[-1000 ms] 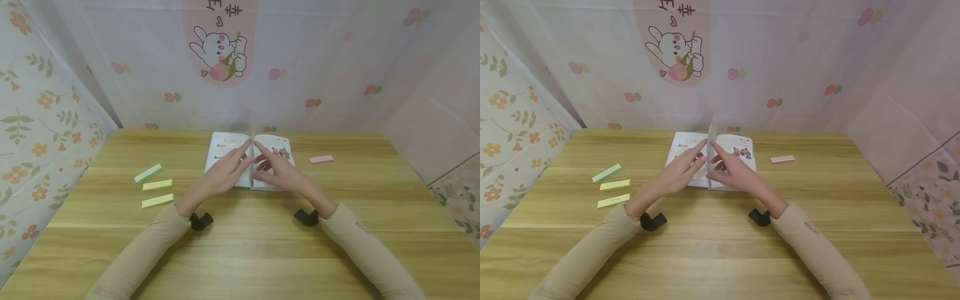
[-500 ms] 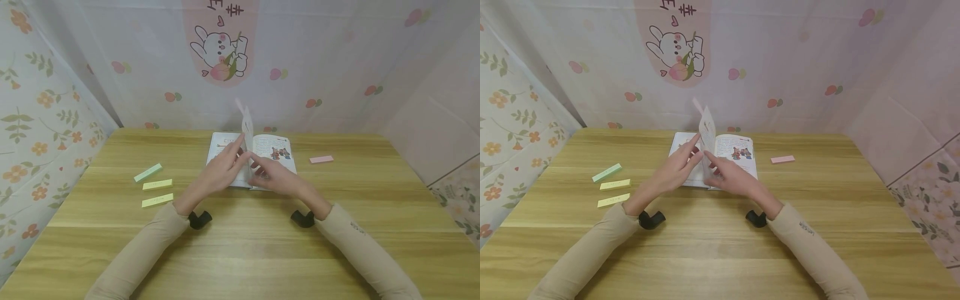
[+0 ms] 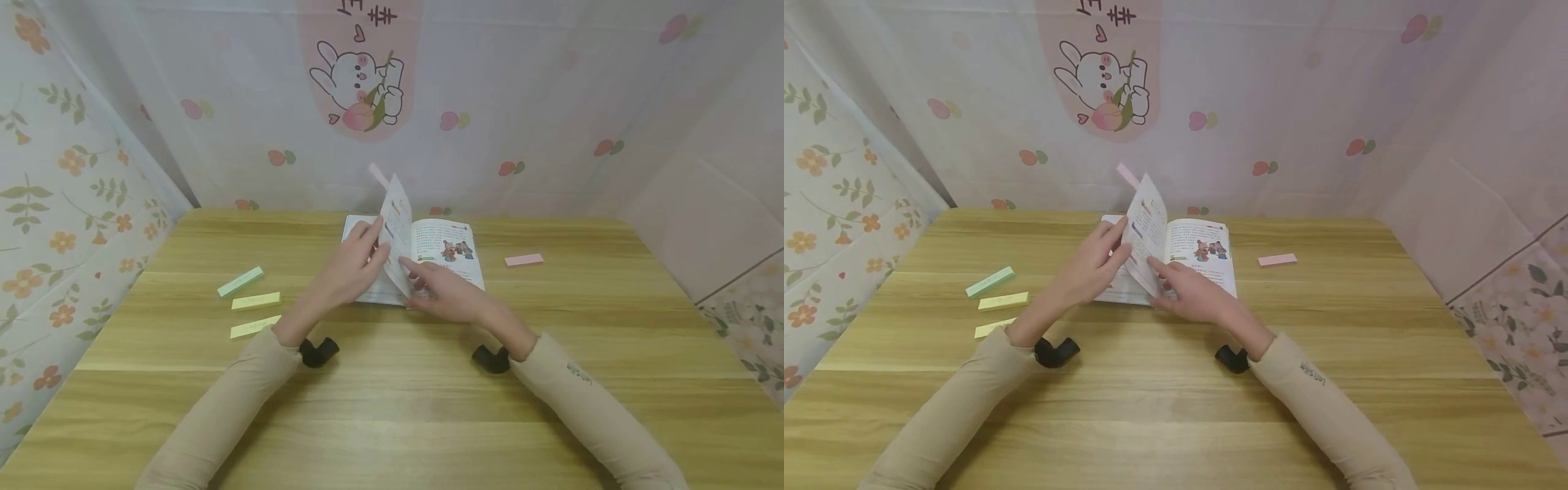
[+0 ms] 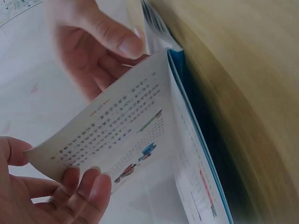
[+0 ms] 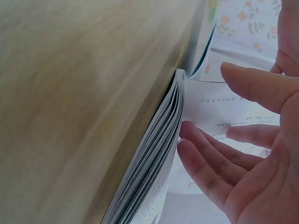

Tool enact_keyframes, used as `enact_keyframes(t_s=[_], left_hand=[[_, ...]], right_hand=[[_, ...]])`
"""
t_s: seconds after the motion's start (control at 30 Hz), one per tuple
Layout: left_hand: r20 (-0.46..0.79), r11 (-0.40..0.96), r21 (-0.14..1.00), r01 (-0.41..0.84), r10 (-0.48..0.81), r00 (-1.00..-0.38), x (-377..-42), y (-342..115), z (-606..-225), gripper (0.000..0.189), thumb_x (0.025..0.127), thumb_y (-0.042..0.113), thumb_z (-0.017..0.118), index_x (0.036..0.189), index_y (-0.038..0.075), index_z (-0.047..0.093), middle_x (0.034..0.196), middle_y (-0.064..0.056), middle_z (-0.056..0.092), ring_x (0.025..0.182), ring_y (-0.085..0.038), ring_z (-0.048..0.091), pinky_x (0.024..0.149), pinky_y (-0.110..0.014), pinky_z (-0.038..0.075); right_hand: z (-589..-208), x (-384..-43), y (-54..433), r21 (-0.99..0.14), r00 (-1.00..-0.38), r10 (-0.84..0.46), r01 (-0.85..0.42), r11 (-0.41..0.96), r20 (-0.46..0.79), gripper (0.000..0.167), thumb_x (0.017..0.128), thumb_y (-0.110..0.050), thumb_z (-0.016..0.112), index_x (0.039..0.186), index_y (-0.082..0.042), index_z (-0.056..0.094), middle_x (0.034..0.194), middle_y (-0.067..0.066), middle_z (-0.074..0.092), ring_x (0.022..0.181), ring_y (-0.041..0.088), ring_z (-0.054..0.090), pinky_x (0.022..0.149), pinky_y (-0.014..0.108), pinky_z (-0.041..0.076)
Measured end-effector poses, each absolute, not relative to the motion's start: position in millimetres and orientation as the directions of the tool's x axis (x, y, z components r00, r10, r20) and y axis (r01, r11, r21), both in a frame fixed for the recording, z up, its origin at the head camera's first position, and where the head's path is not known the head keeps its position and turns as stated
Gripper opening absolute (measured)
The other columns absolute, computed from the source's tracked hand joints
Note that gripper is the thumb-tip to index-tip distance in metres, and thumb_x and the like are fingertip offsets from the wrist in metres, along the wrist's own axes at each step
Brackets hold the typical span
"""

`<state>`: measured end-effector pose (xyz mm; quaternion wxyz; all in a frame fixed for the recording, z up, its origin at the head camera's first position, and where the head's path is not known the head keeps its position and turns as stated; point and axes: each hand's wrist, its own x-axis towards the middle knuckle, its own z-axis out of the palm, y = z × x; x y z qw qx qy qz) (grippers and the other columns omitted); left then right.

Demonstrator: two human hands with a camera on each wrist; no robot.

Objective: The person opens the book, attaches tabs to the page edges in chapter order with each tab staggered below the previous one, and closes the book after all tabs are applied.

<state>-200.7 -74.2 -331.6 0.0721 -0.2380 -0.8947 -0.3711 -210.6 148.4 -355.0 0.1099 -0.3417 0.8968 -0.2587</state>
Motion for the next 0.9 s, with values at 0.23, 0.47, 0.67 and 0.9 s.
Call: enact_keyframes(t_s=[0.23,0.47,0.67,0.9], left_hand=[[0.318,0.655,0.608,0.450,0.319,-0.893,-202.0,-78.9,-327.7,0.059,0.094,0.015,0.045,0.149,-0.008,0.042,0.117,-0.015,0.053,0.092,-0.024,0.053,0.075,-0.034,0.046],[0.295,0.682,0.602,0.416,0.294,-0.909,-205.7,-84.1,-328.6,0.058,0.092,0.010,0.050,0.147,-0.008,0.044,0.115,-0.016,0.054,0.086,-0.024,0.052,0.069,-0.032,0.045],[0.212,0.714,0.591,0.374,0.310,-0.927,-210.7,-92.3,-330.0,0.061,0.095,0.011,0.051,0.150,-0.010,0.036,0.123,-0.023,0.052,0.091,-0.029,0.051,0.075,-0.037,0.047],[0.096,0.745,0.594,0.303,0.309,-0.946,-214.6,-100.8,-333.8,0.065,0.099,0.014,0.053,0.156,-0.005,0.028,0.148,-0.030,0.033,0.110,-0.036,0.053,0.093,-0.048,0.049]], right_hand=[[-357.3,-209.6,147.8,-0.516,-0.745,-0.666,-0.556,0.652,-0.039,0.077,0.095,-0.022,0.071,0.158,-0.007,0.031,0.132,0.018,0.058,0.115,0.028,0.063,0.096,0.043,0.052],[-359.2,-206.6,147.0,-0.477,-0.744,-0.668,-0.579,0.661,-0.024,0.071,0.095,-0.023,0.072,0.155,-0.006,0.038,0.122,0.015,0.060,0.106,0.025,0.063,0.091,0.040,0.053],[-361.3,-205.4,146.6,-0.461,-0.738,-0.675,-0.598,0.655,-0.001,0.065,0.096,-0.022,0.071,0.152,-0.003,0.044,0.131,0.018,0.057,0.111,0.026,0.060,0.096,0.042,0.051],[-362.7,-204.9,146.7,-0.445,-0.727,-0.686,-0.619,0.647,0.015,0.056,0.096,-0.021,0.070,0.146,-0.002,0.052,0.134,0.018,0.056,0.110,0.026,0.059,0.095,0.040,0.051]])
